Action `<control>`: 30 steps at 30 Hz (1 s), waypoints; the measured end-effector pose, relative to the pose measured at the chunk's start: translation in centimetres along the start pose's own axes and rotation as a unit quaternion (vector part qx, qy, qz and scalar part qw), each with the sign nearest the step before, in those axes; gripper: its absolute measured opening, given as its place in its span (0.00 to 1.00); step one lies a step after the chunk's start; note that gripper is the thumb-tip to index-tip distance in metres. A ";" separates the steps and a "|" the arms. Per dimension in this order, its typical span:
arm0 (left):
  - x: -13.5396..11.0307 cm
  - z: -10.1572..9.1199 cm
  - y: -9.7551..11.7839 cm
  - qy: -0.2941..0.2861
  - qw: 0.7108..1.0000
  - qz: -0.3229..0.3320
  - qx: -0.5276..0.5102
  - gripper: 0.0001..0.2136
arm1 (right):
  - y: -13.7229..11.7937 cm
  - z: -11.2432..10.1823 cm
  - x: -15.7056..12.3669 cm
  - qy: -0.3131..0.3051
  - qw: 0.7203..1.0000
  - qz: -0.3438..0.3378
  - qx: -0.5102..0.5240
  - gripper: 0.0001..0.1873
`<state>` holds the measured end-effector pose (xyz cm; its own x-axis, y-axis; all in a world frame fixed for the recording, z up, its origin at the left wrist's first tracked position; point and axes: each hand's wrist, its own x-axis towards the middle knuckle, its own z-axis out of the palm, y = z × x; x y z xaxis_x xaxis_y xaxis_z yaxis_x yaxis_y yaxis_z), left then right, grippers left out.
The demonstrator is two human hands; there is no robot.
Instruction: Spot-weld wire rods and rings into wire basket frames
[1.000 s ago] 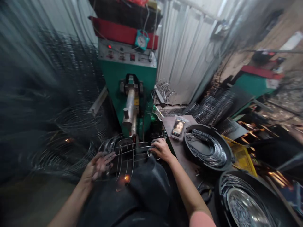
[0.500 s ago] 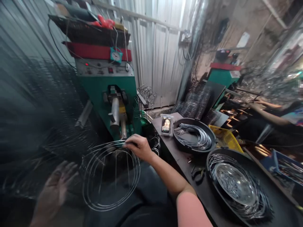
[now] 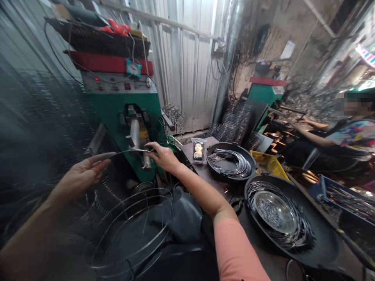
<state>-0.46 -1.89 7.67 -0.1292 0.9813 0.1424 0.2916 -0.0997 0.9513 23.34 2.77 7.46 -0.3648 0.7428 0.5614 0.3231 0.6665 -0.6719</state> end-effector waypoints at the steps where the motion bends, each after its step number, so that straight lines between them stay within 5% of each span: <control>1: 0.6 0.2 -0.8 -0.026 0.998 -0.055 -0.027 0.21 | 1.2 0.5 0.0 -0.005 0.999 0.034 -0.005 0.14; 4: 1.4 1.5 -4.0 -0.067 0.980 -0.175 -0.060 0.21 | 5.3 2.9 -1.0 -0.046 0.990 0.134 -0.001 0.12; 9: 0.4 3.1 -8.2 -0.075 0.972 -0.220 -0.041 0.23 | 9.6 6.3 -3.4 -0.099 0.977 0.187 -0.018 0.10; 15: 0.5 3.0 -10.7 -0.101 0.986 -0.124 0.054 0.27 | 10.4 6.4 -3.8 -0.134 0.975 0.160 -0.071 0.11; 21: 1.8 2.8 -13.6 -0.065 0.990 0.019 0.121 0.25 | 10.5 6.8 -4.0 -0.164 0.968 0.091 -0.166 0.14; 30: 2.1 2.8 -13.9 -0.080 0.988 0.040 0.123 0.20 | 9.0 7.0 -3.6 -0.280 0.872 0.057 -0.397 0.23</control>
<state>-2.10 2.03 -6.04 0.0495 0.9875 0.1498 0.5190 -0.1536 0.8409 21.42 5.62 -4.02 -0.5883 0.8076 0.0396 0.8069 0.5896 -0.0366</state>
